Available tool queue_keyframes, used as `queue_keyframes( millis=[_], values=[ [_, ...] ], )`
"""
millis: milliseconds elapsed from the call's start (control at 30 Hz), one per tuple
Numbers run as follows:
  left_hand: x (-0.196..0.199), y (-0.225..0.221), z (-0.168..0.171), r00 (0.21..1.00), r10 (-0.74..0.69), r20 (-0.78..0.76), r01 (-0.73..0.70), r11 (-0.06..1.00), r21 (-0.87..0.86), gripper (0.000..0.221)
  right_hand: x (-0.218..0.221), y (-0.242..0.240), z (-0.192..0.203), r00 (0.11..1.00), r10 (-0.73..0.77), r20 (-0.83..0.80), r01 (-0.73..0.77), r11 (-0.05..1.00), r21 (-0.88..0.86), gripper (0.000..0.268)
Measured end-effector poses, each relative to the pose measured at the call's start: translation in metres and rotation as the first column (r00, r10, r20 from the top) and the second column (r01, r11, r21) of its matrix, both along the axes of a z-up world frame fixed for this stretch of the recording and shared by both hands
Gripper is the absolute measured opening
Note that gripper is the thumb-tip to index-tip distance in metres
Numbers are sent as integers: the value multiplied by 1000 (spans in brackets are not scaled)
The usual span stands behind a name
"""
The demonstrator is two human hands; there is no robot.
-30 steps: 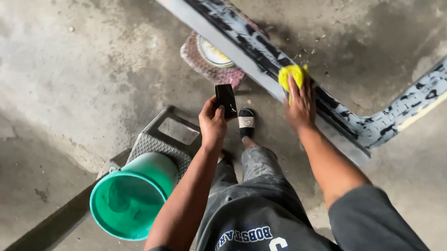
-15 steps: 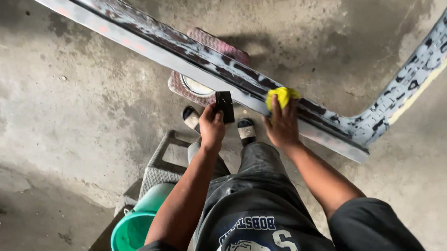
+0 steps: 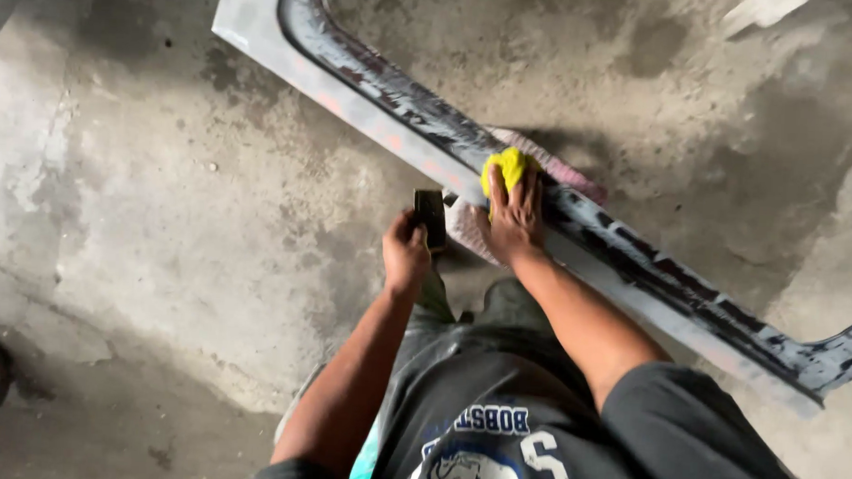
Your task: The person wipes the black rubber weather stripping along the edge of a white car door using a yellow cloth. They repeatedly dip the cloth into a green bucket of water and continue wiping the same strip along the door frame.
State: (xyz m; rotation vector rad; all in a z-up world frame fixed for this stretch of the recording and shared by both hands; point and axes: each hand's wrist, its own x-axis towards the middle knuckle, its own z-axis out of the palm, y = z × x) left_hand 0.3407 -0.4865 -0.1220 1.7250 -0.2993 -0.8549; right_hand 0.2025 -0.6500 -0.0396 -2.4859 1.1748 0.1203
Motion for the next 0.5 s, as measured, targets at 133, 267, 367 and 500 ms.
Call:
queue_keyframes(
  millis=[133, 267, 367, 500],
  values=[
    [79, -18, 73, 994, 30, -101, -27, 999, 27, 31, 84, -1, 5, 1000, 0, 23, -1, 999, 51, 87],
    [117, -24, 86, 994, 60, -93, -60, 998, -3, 34, 155, -11, 16, 999, 44, 8, -45, 997, 60, 87],
    [129, -23, 85, 989, 109, -100, -110, 994, 2, 33, 188, -17, 20, 996, 87, 8, -87, 992, 92, 85],
    [133, -19, 82, 985, 101, -139, -102, 995, -4, 31, 178, -24, 29, 991, 119, 59, -125, 987, 99, 74]
  ],
)
